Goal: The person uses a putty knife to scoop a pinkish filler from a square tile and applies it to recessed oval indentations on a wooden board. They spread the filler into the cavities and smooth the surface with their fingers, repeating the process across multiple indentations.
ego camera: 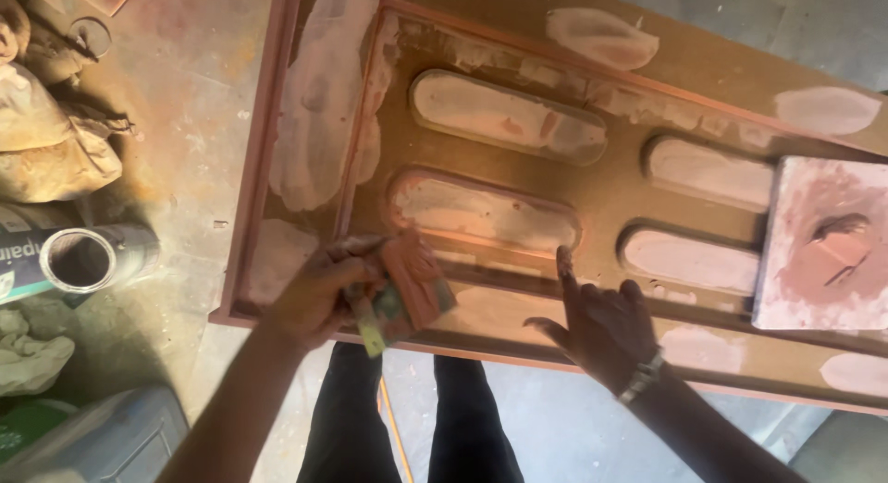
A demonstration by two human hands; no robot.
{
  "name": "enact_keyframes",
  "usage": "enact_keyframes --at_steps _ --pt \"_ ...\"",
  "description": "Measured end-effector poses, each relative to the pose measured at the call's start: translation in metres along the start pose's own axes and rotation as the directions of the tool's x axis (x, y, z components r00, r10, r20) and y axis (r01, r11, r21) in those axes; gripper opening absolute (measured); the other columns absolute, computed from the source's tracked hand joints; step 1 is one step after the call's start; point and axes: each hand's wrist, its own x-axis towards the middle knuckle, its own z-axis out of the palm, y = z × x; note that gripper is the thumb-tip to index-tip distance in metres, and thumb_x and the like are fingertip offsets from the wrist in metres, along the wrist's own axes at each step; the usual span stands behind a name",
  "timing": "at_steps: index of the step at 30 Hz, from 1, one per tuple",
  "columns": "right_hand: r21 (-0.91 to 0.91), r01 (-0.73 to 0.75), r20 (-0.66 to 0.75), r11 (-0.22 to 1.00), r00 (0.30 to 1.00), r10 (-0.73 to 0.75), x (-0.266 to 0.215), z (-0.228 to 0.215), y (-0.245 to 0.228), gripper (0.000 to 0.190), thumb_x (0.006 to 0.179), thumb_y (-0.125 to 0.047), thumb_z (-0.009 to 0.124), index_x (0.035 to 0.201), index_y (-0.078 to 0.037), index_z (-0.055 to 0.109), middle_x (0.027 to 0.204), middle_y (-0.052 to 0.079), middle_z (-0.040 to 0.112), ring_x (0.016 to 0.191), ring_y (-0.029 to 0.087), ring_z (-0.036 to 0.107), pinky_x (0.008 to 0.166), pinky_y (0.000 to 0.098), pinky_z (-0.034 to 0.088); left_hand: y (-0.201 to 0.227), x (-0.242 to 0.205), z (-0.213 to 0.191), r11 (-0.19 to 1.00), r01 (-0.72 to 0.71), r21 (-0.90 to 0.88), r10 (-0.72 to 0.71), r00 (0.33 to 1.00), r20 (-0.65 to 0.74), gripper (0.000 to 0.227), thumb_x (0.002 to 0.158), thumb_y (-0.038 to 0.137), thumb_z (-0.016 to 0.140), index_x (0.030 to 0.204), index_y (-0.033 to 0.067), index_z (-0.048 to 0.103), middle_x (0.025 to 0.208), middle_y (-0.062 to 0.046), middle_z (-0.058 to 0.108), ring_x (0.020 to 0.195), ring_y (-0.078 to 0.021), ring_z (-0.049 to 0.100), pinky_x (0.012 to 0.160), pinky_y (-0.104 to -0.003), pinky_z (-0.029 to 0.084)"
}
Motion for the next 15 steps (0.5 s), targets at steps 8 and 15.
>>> enact_keyframes --at_steps 8,15 --pt "0.907 0.415 -0.372 -0.077 0.698 -0.612 -0.038 -0.002 0.039 0.084 0.102 0.0 0.062 0.166 -0.009 0.008 0.108 0.01 0.07 0.096 0.021 0.068 0.09 0.0356 0.059 -0.044 0.036 0.075 0.992 0.123 -0.015 -0.105 0.898 0.428 0.042 0.095 0.0 0.064 0.136 -0.0099 0.06 0.09 -0.008 0.069 0.07 -0.0093 0.064 0.059 -0.021 0.052" --pt "0.58 0.723 -0.572 0.375 0.689 -0.445 -0.037 -0.026 0.084 0.062 0.093 -0.003 0.062 0.152 -0.011 0.046 0.122 0.013 0.067 0.095 0.022 0.074 0.083 0.0359 0.06 -0.033 0.045 0.106 0.997 0.019 0.077 -0.05 0.899 0.436 0.042 0.09 -0.003 0.059 0.132 -0.0111 0.063 0.087 -0.007 0.068 0.062 -0.007 0.058 0.05 -0.019 0.044"
